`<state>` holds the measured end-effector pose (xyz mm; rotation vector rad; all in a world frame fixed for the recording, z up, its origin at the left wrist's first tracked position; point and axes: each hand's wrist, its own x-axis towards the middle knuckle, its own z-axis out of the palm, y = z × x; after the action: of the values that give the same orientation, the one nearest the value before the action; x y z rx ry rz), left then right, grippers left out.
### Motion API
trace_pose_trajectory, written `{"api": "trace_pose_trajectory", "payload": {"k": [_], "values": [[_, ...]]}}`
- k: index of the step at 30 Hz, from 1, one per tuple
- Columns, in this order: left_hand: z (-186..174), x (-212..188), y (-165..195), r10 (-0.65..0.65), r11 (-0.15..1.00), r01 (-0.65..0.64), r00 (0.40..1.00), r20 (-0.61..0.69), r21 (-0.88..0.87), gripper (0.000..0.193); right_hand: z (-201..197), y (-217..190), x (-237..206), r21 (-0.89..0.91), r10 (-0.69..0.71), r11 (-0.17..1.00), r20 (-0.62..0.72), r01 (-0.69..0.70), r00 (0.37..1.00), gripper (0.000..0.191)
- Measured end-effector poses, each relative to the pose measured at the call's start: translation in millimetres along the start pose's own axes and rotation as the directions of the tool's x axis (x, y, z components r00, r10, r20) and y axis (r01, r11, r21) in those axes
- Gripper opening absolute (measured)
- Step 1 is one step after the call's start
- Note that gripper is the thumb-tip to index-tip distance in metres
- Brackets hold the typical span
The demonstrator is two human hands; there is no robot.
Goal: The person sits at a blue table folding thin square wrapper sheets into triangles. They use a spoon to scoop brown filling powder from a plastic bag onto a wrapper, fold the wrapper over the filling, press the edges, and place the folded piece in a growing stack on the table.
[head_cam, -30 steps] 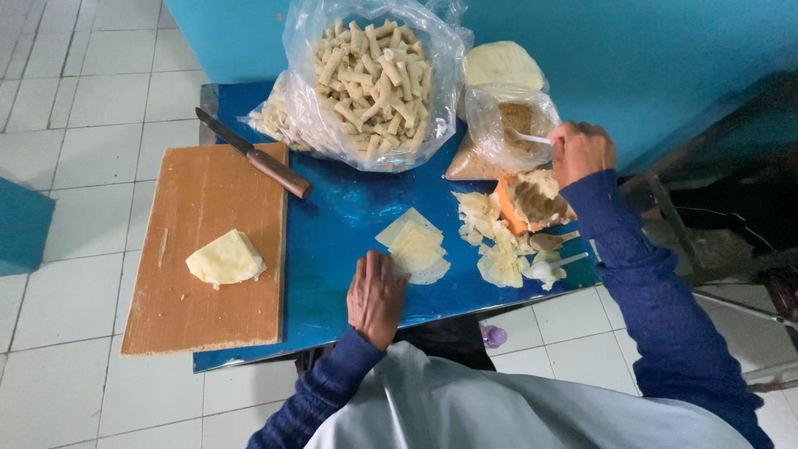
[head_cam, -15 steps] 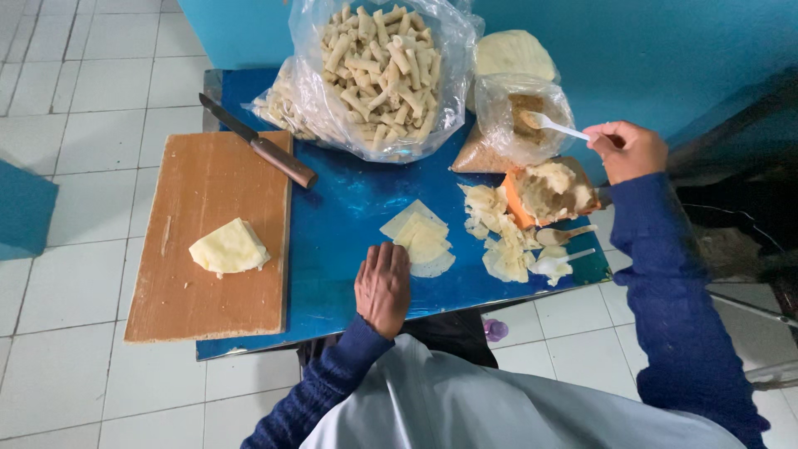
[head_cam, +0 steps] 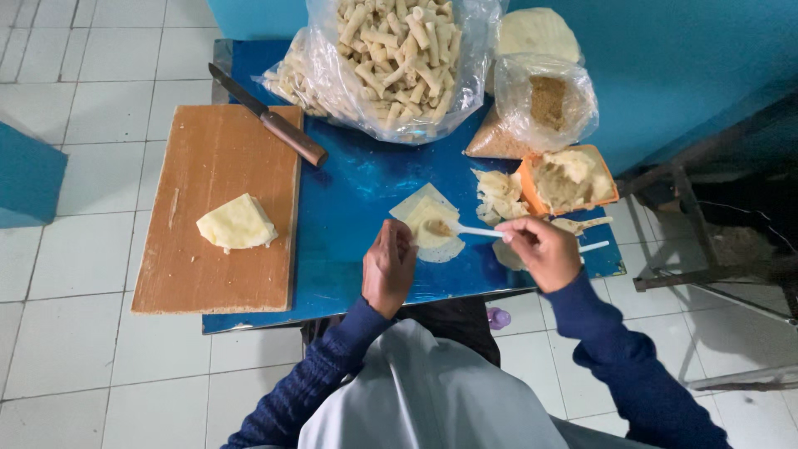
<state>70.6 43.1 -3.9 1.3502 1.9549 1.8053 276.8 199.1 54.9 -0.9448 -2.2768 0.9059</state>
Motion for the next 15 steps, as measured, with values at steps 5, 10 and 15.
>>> {"api": "trace_pose_trajectory", "payload": {"k": [5,10,15], "values": [[-0.1,2.1,-5.0,0.004,0.997,-0.003,1.0,0.013,-0.076,0.033,22.0,-12.3,-26.9,-0.313,-0.366,0.897,-0.132,0.312,0.921,0.014],[0.6,6.3,-6.1,-0.008,0.994,0.016,0.997,0.07,-0.109,0.033,20.3,-7.8,-35.3,-0.504,-0.616,0.685,-0.017,0.525,0.787,0.031],[-0.9,8.6,-6.1,0.01,0.987,0.004,0.996,0.084,-0.159,0.034,19.0,-5.0,-35.2,-0.533,-0.716,0.596,-0.014,0.6,0.698,0.032]]}}
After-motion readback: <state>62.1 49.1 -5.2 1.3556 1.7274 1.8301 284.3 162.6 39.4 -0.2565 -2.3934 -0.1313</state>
